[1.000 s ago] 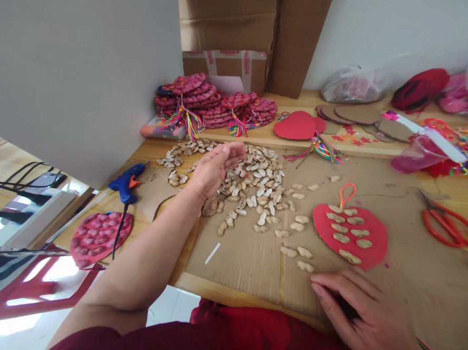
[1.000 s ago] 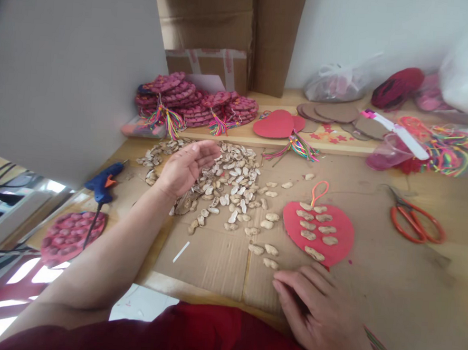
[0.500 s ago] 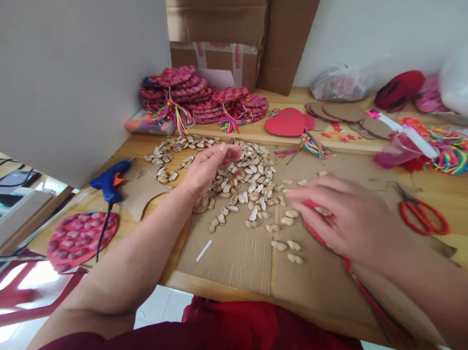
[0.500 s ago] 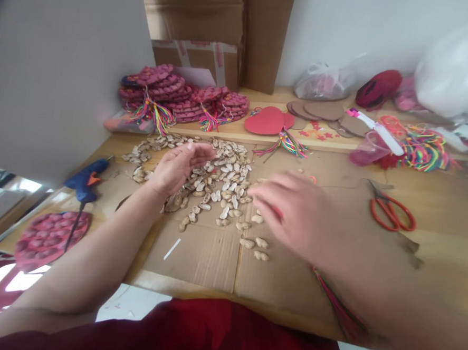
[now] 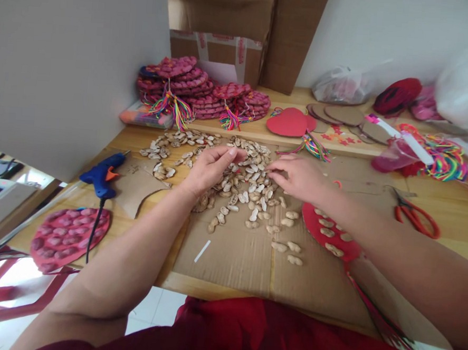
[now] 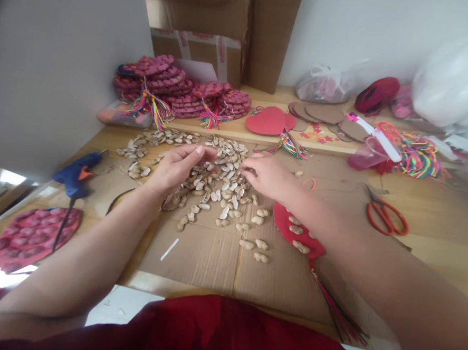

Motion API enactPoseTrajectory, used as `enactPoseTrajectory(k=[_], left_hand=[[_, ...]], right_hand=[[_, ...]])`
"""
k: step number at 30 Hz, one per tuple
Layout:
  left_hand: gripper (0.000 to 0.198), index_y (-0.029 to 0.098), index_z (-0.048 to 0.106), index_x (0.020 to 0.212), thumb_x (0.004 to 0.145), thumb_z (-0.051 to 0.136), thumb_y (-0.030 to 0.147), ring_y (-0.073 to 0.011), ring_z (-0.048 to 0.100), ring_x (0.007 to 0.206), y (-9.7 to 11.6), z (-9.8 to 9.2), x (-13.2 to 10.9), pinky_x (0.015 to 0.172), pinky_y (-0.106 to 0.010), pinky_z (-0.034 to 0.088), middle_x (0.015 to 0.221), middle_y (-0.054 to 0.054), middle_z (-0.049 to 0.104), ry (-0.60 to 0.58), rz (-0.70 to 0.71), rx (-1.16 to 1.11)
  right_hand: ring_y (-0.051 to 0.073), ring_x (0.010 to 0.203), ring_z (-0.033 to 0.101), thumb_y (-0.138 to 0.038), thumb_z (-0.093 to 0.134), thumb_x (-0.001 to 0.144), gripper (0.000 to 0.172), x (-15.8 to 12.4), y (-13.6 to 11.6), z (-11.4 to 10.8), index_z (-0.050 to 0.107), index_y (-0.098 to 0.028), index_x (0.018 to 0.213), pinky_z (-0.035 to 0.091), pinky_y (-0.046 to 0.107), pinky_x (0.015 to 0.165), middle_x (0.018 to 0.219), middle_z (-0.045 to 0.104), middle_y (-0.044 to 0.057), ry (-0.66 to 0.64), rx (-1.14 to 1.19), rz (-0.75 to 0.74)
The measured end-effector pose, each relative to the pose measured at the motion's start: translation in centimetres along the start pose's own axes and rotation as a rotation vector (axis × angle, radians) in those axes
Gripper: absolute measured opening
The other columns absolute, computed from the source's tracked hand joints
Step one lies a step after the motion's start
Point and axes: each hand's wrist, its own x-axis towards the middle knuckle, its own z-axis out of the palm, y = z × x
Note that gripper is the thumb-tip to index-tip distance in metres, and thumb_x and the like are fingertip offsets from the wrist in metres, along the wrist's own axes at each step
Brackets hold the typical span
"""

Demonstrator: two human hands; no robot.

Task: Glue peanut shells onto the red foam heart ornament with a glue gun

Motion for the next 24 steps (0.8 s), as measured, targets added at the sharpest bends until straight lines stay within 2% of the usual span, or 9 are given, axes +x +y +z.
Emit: enactPoseTrajectory(k=[2,5,7,9,14,19,24], left_hand=[[0.050,0.018,0.083,0.097,0.085,0.074,0.066,-0.0226,0.072,0.098,0.4,0.1,-0.1,0.095,-0.032,0.053,0.100,-0.008,0.081,0.025,0.051,0.035],[0.042,0.018,0.083,0.099,0.086,0.078,0.058,-0.0212,0.072,0.097,0.9,0.4,-0.2,0.093,-0.031,0.054,0.100,-0.008,0.081,0.063,0.116,0.039],[0.039,0.017,0.082,0.102,0.087,0.079,0.053,-0.0196,0.072,0.094,1.1,0.7,-0.4,0.090,-0.030,0.055,0.099,-0.008,0.081,0.046,0.123,0.009],[0.037,0.017,0.081,0.104,0.086,0.081,0.049,-0.0182,0.072,0.090,1.0,1.0,-0.6,0.087,-0.029,0.056,0.099,-0.008,0.080,-0.007,0.095,-0.033],[0.039,0.016,0.079,0.105,0.080,0.087,0.044,-0.0157,0.071,0.080,0.6,1.7,-0.9,0.079,-0.029,0.057,0.093,-0.006,0.079,-0.120,-0.001,-0.171],[0.044,0.016,0.076,0.109,0.075,0.092,0.039,-0.0140,0.071,0.077,0.8,2.2,-1.3,0.072,-0.025,0.056,0.089,-0.005,0.077,-0.201,-0.131,-0.276],[0.051,0.016,0.074,0.112,0.070,0.095,0.034,-0.0130,0.071,0.075,1.1,2.6,-1.5,0.069,-0.023,0.056,0.087,-0.004,0.077,-0.225,-0.228,-0.365]], right_hand=[[0.019,0.082,0.067,-0.024,0.064,0.094,0.016,0.1,-0.2,-0.2,0.079,-0.018,0.096,0.051,0.034,0.077,0.090,0.077,0.006,0.058,0.242,0.176],[0.013,0.067,0.060,-0.028,0.071,0.090,0.012,0.1,-0.9,-0.8,0.076,-0.018,0.091,0.042,0.025,0.056,0.079,0.073,0.004,0.048,0.717,0.452],[0.011,0.066,0.060,-0.023,0.076,0.085,0.007,0.1,-1.6,-1.2,0.075,-0.016,0.088,0.037,0.020,0.048,0.079,0.071,0.004,0.023,0.970,0.552],[0.010,0.068,0.064,-0.018,0.078,0.082,0.008,-0.1,-2.2,-1.5,0.074,-0.015,0.088,0.039,0.018,0.047,0.082,0.072,0.005,0.013,1.123,0.608],[0.012,0.069,0.071,-0.013,0.078,0.083,0.012,-0.6,-3.7,-1.6,0.074,-0.016,0.094,0.048,0.017,0.049,0.082,0.075,0.005,0.000,1.187,0.636],[0.009,0.061,0.064,-0.014,0.078,0.083,0.014,-0.6,-5.0,-1.7,0.077,-0.017,0.096,0.042,0.015,0.046,0.073,0.072,0.002,0.004,1.071,0.552],[0.011,0.063,0.064,-0.022,0.077,0.085,0.014,-0.8,-5.3,-1.2,0.076,-0.020,0.100,0.045,0.020,0.050,0.071,0.070,0.000,-0.008,0.955,0.422]])
